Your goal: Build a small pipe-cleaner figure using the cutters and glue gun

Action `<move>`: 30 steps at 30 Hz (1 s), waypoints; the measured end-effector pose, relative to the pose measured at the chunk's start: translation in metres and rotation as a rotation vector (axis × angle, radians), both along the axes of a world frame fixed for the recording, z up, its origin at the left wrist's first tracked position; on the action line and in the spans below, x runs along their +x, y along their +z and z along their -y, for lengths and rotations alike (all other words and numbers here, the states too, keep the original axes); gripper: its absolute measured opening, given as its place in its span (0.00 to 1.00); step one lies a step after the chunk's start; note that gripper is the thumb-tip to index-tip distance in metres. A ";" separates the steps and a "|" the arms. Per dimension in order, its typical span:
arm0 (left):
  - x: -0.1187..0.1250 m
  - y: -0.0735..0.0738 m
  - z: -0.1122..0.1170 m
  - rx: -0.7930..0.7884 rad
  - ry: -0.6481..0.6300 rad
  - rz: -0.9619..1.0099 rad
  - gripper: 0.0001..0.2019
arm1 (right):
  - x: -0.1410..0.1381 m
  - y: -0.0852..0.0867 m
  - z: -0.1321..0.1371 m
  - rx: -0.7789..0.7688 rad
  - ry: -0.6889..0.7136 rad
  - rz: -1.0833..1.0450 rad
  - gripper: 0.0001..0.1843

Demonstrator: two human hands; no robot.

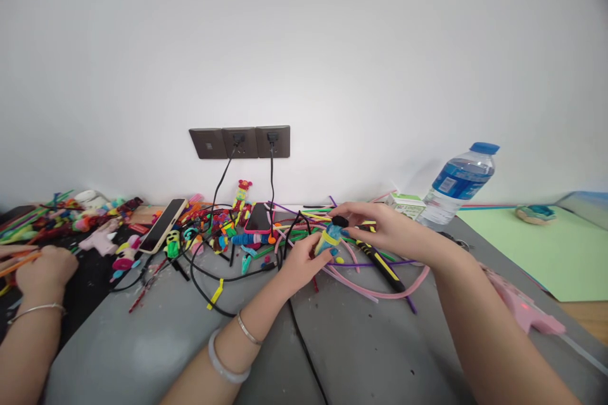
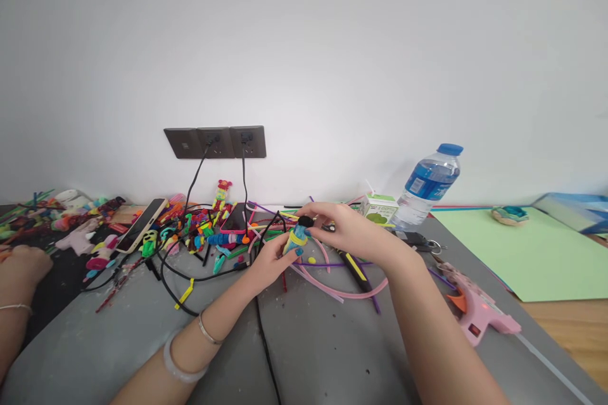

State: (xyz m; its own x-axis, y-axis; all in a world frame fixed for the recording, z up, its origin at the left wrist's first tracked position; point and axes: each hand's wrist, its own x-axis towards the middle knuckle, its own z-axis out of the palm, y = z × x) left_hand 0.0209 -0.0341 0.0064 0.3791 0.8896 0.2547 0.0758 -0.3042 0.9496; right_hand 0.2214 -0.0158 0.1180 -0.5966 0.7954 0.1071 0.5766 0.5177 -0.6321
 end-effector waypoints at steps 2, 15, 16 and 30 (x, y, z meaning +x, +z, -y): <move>-0.001 0.001 0.000 -0.026 -0.007 0.010 0.16 | 0.000 -0.001 0.000 0.010 -0.016 0.007 0.20; 0.000 0.000 0.001 -0.038 0.010 -0.030 0.15 | 0.000 0.002 0.000 0.071 -0.054 0.055 0.15; 0.000 0.000 0.001 -0.036 0.015 -0.019 0.15 | 0.000 0.002 0.001 0.072 -0.057 0.054 0.14; -0.002 0.002 -0.004 0.147 0.141 0.030 0.04 | -0.002 -0.006 -0.004 0.048 -0.099 0.161 0.10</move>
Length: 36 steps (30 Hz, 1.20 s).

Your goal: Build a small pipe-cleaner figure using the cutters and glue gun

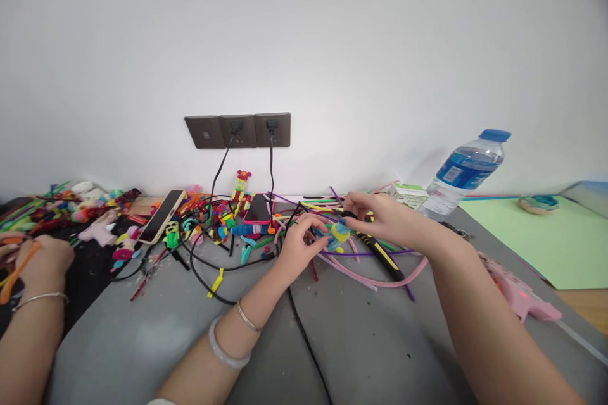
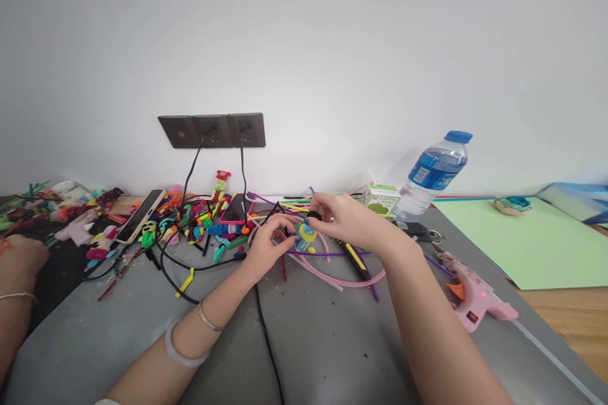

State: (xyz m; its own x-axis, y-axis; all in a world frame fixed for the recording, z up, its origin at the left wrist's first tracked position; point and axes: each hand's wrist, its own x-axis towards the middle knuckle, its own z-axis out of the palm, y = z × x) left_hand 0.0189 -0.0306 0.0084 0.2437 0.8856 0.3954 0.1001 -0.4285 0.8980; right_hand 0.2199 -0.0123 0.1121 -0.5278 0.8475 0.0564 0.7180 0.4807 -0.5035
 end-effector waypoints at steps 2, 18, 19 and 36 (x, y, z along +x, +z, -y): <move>0.000 -0.001 -0.001 0.017 -0.003 -0.012 0.04 | -0.001 -0.001 -0.001 -0.020 0.001 -0.001 0.09; -0.001 -0.001 -0.001 0.031 0.018 -0.057 0.04 | -0.007 -0.006 -0.002 -0.032 0.015 0.031 0.11; -0.001 -0.001 -0.001 0.029 0.013 -0.052 0.04 | -0.007 -0.005 -0.002 -0.037 0.008 0.029 0.11; 0.001 0.000 0.000 0.033 0.012 -0.009 0.05 | 0.002 0.001 -0.002 -0.021 -0.024 0.002 0.13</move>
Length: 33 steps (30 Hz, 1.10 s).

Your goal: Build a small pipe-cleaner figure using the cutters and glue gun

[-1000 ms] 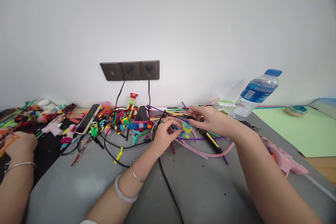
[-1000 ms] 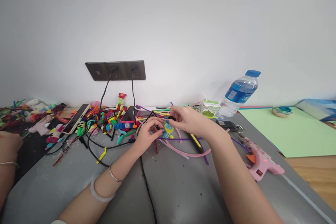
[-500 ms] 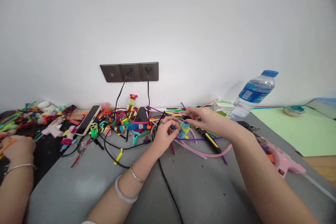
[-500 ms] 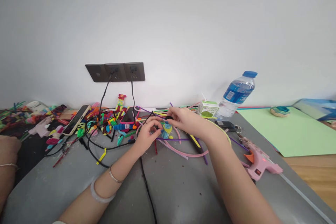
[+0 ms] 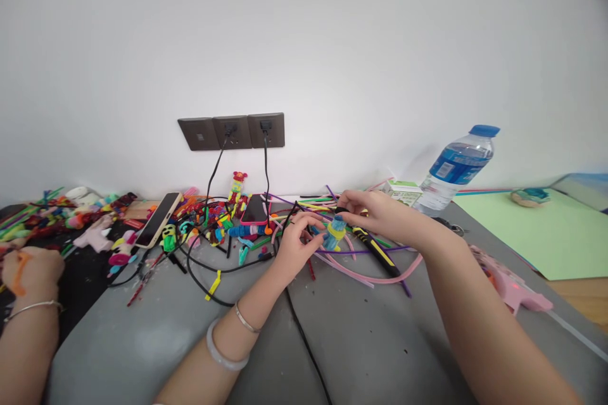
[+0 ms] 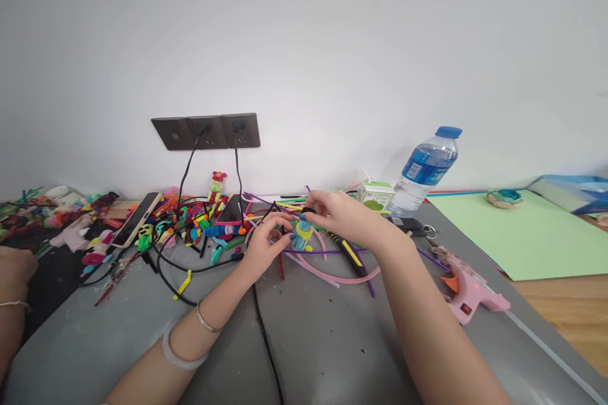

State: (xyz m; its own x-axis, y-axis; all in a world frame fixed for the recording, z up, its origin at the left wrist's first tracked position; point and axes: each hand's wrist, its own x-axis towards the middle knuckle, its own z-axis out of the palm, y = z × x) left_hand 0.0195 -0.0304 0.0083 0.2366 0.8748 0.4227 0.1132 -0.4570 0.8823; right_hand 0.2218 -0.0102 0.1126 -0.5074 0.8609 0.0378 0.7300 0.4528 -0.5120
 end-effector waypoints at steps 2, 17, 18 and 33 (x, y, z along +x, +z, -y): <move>0.000 0.000 0.000 0.014 -0.001 -0.007 0.06 | -0.003 -0.001 0.000 -0.007 0.015 -0.001 0.13; -0.002 0.000 0.002 0.183 0.135 -0.159 0.05 | -0.020 -0.001 0.005 0.056 -0.080 0.081 0.10; -0.002 0.001 0.002 0.183 0.137 -0.159 0.05 | -0.020 -0.001 0.004 0.055 -0.084 0.080 0.10; -0.006 0.003 0.001 -0.003 0.153 -0.056 0.09 | 0.008 0.001 -0.003 0.039 -0.021 -0.025 0.12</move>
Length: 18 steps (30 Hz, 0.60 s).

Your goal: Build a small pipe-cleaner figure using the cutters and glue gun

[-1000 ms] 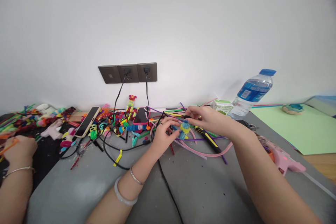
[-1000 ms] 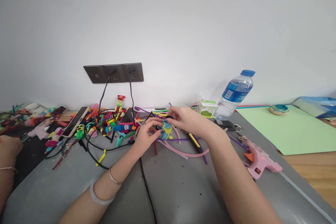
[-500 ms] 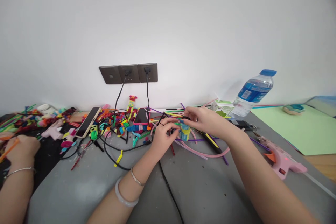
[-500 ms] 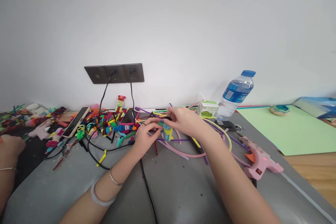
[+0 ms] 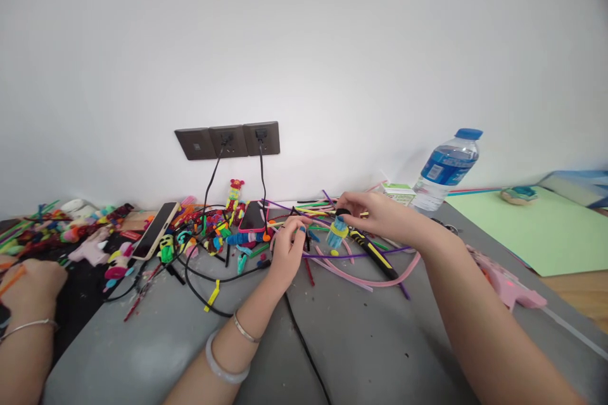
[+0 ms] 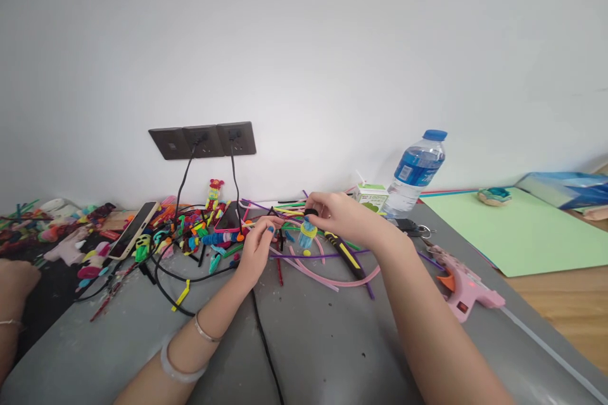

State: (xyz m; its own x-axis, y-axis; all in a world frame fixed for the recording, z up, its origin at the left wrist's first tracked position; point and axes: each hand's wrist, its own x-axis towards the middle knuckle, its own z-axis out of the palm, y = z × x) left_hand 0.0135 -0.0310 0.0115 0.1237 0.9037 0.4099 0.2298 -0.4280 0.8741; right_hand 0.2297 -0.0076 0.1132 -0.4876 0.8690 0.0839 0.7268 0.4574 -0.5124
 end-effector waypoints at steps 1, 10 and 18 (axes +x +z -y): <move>0.000 0.000 -0.001 -0.004 0.003 -0.004 0.10 | 0.001 0.001 0.000 -0.002 0.003 -0.002 0.12; 0.002 -0.003 -0.003 -0.054 -0.008 0.041 0.04 | 0.005 0.007 0.004 -0.043 0.026 -0.013 0.16; 0.005 -0.003 0.001 -0.121 -0.211 -0.019 0.13 | -0.002 0.004 0.004 -0.057 0.073 -0.045 0.16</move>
State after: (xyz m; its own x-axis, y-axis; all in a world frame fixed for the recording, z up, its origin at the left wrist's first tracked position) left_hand 0.0182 -0.0320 0.0087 0.3212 0.8995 0.2963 0.1632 -0.3607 0.9183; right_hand 0.2276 -0.0116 0.1175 -0.5467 0.8353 0.0585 0.6684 0.4774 -0.5704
